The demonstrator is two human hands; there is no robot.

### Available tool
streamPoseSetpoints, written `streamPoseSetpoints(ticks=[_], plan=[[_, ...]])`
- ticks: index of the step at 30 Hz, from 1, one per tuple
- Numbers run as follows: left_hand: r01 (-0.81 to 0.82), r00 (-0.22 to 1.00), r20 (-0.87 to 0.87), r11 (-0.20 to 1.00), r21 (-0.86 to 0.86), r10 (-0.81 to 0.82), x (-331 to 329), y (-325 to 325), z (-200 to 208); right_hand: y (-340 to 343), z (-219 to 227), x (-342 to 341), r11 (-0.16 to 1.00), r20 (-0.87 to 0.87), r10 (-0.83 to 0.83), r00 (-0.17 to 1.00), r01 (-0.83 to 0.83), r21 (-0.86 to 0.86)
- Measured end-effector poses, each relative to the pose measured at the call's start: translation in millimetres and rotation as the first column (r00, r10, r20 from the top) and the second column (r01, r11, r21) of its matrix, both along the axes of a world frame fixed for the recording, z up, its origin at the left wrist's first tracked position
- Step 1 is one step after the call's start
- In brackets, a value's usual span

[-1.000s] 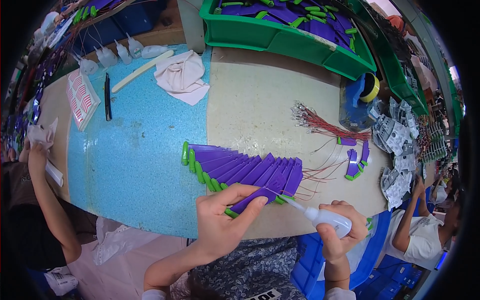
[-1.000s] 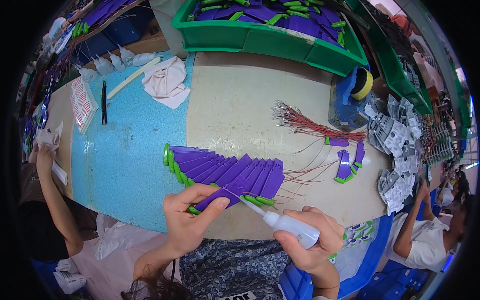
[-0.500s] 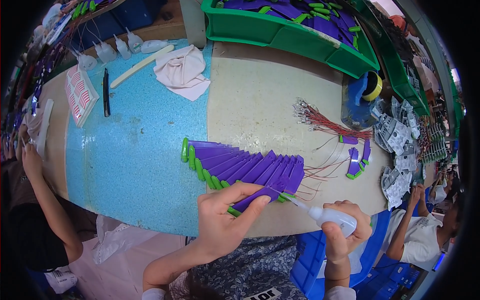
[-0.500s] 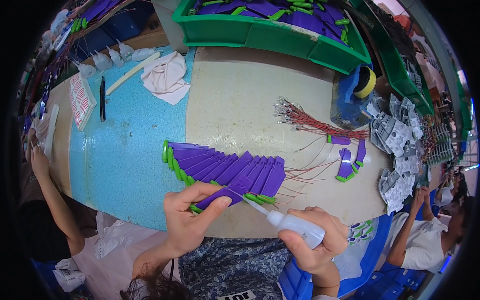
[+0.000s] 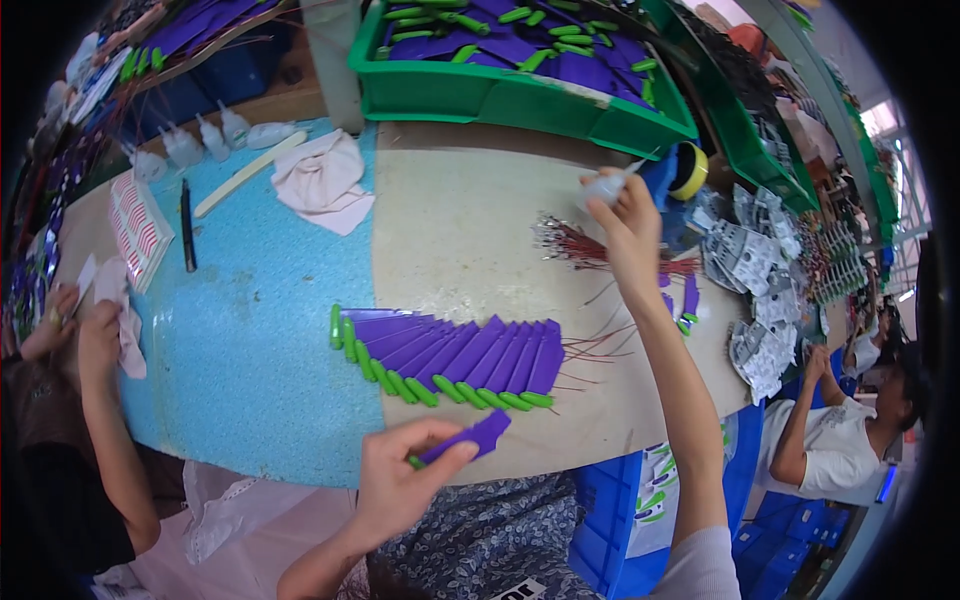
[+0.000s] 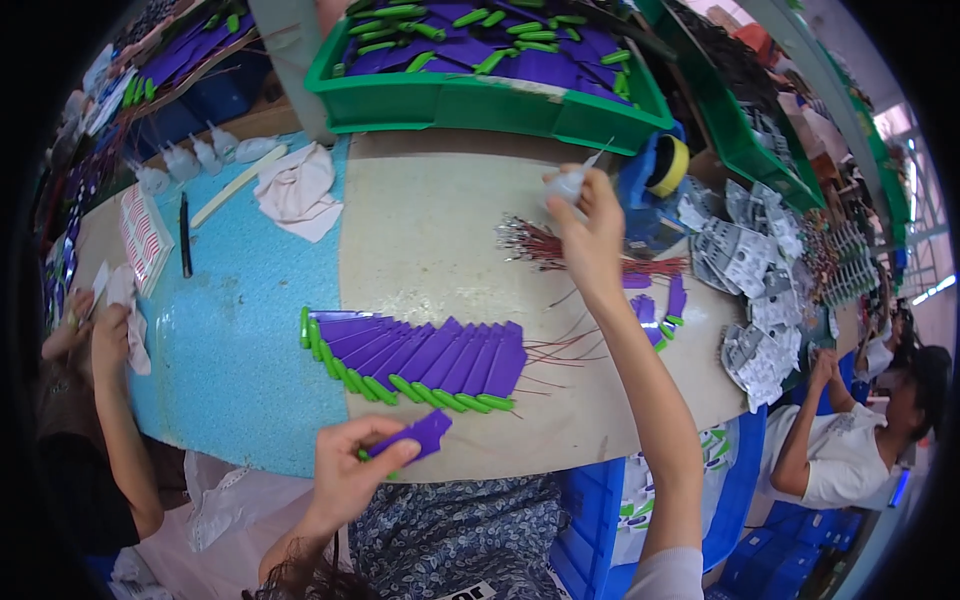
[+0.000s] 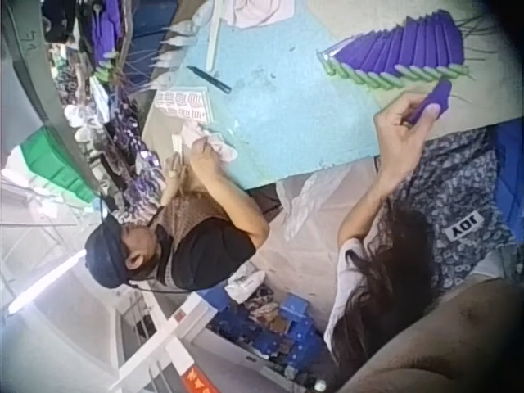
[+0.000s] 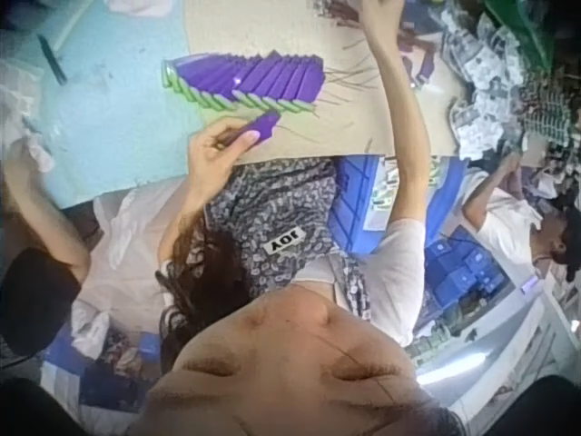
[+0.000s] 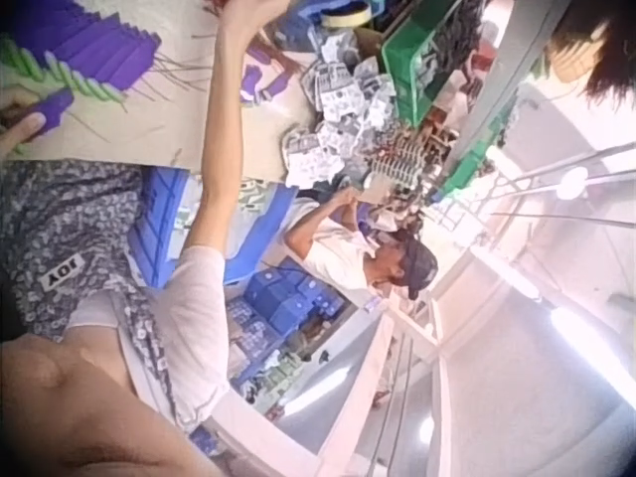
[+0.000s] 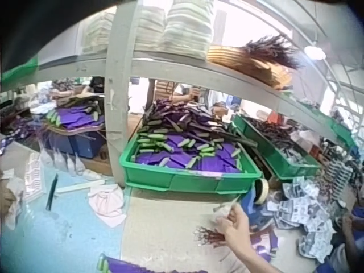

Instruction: The person assembles small plastic electronic components by threading copper wires through them and applying adhesive from a glue bottle.

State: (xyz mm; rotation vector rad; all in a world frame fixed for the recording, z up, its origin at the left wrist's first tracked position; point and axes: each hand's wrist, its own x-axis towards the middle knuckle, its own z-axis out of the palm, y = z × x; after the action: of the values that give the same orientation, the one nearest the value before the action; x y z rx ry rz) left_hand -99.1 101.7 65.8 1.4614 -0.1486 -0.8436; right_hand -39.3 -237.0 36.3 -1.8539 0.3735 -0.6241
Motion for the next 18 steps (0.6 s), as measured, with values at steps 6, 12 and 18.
streamPoseSetpoints(ticks=[6, 12, 18], plan=[[0.17, 0.98, 0.076, 0.975, 0.143, -0.182, -34.0, 6.4, 0.1, -10.7, -15.6, 12.5, 0.955, -0.001, -0.186, 0.983, 0.181, -0.236], [0.201, 0.913, 0.343, 0.975, 0.095, -0.221, -43.3, 9.3, -17.0, 47.1, 54.2, -72.5, 0.51, -0.468, 0.551, 0.691, -0.723, -0.466], [0.334, 0.84, 0.389, 0.926, 0.178, -0.378, -34.6, -9.3, -8.2, 70.2, 26.7, -46.8, 0.468, -0.39, 0.745, 0.541, -0.841, -0.273]])
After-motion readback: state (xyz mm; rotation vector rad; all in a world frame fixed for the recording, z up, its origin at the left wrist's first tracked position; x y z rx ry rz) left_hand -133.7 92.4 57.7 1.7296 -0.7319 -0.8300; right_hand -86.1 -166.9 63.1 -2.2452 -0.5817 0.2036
